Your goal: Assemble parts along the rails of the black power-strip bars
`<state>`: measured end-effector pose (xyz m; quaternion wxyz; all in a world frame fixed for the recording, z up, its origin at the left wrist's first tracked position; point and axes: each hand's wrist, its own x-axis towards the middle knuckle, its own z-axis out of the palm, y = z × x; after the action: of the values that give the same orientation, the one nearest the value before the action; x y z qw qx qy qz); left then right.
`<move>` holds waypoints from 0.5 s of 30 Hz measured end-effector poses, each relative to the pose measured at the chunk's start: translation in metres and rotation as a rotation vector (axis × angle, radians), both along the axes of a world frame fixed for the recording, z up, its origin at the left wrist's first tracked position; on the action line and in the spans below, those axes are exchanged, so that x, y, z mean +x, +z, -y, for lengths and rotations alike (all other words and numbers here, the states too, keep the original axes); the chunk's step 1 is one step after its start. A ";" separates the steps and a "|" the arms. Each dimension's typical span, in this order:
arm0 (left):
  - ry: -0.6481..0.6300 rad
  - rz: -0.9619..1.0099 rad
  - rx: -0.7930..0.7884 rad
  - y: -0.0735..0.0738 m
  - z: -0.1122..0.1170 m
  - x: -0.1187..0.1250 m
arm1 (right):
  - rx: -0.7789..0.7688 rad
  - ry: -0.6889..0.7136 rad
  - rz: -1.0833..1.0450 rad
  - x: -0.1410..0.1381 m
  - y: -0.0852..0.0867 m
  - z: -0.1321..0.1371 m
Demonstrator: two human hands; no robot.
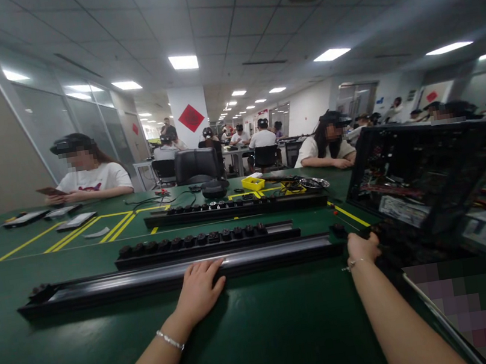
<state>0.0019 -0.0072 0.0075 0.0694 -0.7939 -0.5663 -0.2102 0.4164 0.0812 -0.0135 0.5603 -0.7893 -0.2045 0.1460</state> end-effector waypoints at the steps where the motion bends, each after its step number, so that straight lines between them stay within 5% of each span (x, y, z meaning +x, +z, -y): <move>1: 0.016 0.022 0.025 0.002 0.000 -0.003 | -0.041 -0.044 -0.014 -0.005 0.002 0.002; 4: 0.139 0.067 0.175 0.014 -0.002 -0.020 | -0.069 -0.022 0.076 -0.019 0.007 0.006; 9: 0.688 0.294 0.341 0.031 -0.007 -0.087 | -0.125 0.299 0.637 -0.046 0.011 0.013; 15: 1.090 0.303 0.102 0.023 0.000 -0.208 | -0.271 0.537 0.992 -0.075 0.009 0.017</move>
<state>-0.2059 -0.0074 0.0301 0.1242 -0.3433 -0.8871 -0.2826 0.3416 0.0638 -0.0043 0.2349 -0.7483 -0.6153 -0.0793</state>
